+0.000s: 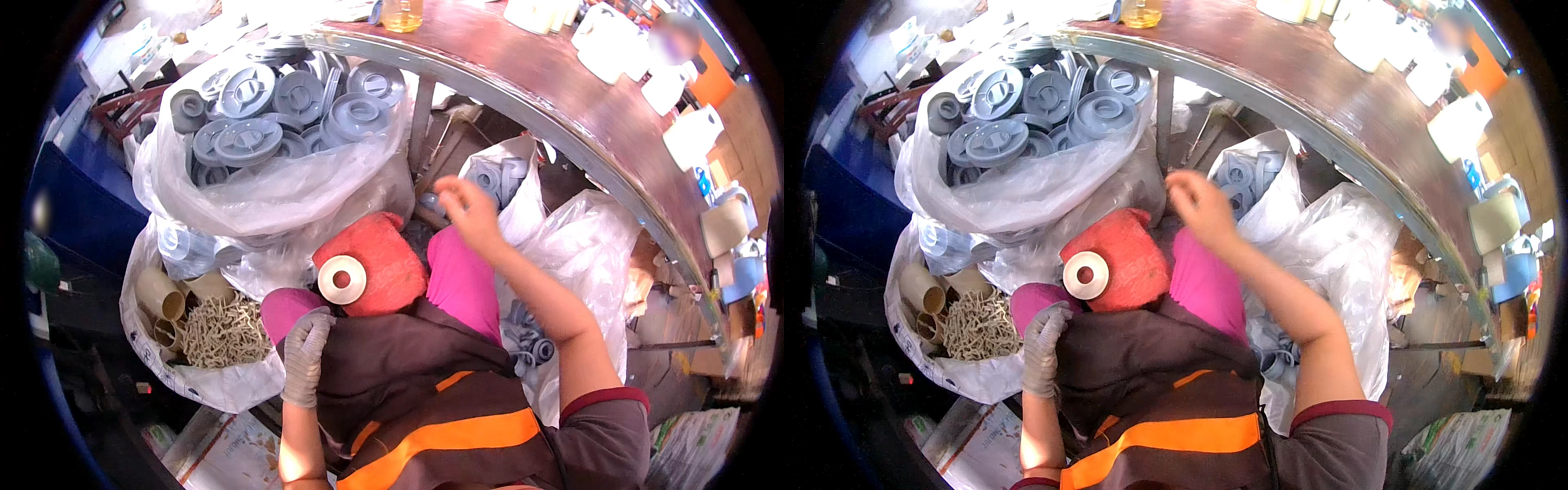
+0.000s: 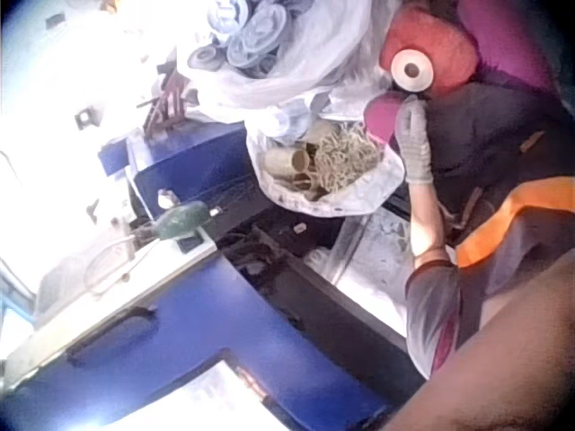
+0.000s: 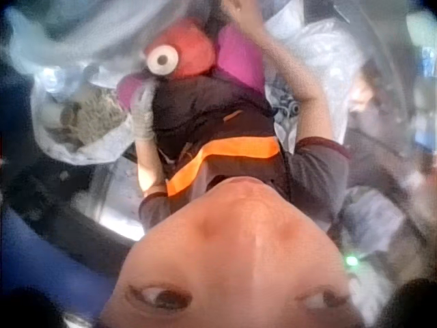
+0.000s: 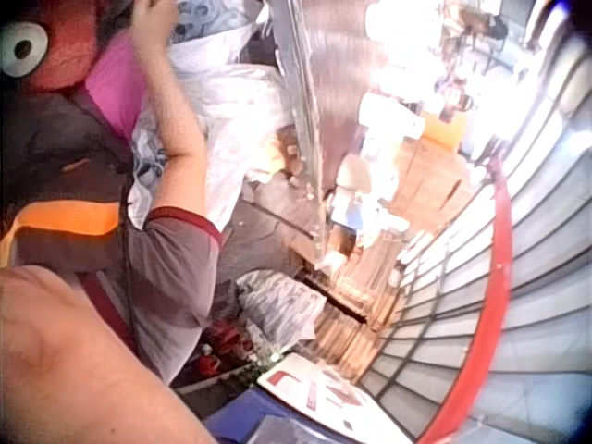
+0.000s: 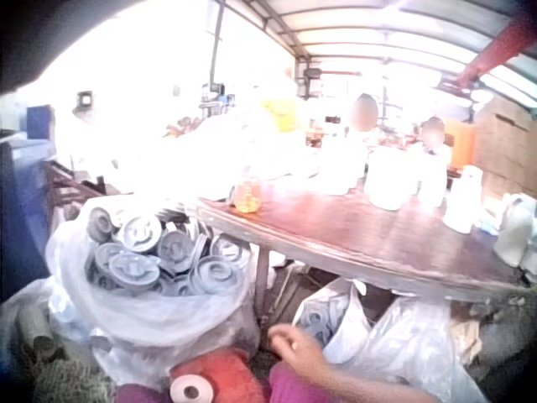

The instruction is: The person assembles plastic jugs by picking up the jug body, inserting a plastic ring, and then screwing on a matching lid with a handle.

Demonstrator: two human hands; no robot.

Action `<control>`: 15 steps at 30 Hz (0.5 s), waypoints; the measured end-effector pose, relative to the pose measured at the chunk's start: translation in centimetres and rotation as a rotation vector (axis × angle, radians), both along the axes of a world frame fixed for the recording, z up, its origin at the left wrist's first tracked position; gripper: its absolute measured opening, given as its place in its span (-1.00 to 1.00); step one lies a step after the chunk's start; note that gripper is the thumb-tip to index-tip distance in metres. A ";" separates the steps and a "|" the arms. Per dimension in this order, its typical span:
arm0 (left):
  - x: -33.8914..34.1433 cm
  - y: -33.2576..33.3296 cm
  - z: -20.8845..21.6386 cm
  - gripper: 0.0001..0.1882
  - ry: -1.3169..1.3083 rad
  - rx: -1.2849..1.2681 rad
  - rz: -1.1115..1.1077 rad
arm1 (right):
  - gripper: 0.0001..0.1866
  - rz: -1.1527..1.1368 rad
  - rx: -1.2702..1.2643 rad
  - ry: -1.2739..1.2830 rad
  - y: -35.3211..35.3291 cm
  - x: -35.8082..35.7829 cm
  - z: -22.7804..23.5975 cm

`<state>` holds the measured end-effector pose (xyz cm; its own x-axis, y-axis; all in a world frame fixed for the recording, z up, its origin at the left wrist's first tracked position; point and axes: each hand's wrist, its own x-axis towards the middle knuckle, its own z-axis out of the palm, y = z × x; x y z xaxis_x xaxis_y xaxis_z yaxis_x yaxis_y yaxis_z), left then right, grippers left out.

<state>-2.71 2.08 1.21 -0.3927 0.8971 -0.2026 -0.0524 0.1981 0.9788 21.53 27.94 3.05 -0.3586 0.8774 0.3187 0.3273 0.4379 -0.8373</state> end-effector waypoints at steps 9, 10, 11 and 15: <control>-0.9 -2.5 -3.0 -0.70 -0.014 0.020 0.146 | -0.78 0.360 -0.302 -0.103 -8.7 -6.2 -8.8; -1.3 -3.3 -3.5 -0.68 0.053 0.013 0.172 | -0.80 0.369 -0.386 -0.105 -9.5 -6.6 -9.4; -1.5 -4.3 -3.7 -0.65 -0.021 -0.092 0.265 | -0.82 0.440 -0.493 0.025 -10.2 -6.9 -9.6; -3.8 -7.6 -4.0 -0.71 0.129 0.139 0.368 | -0.76 0.335 -0.492 -0.116 -11.3 -7.7 -9.6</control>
<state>-6.55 -5.56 -2.78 -0.7064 0.7076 -0.0177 0.0298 0.0548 0.9981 13.88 16.60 -6.56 -0.6489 0.7451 -0.1538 0.3402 0.1033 -0.9347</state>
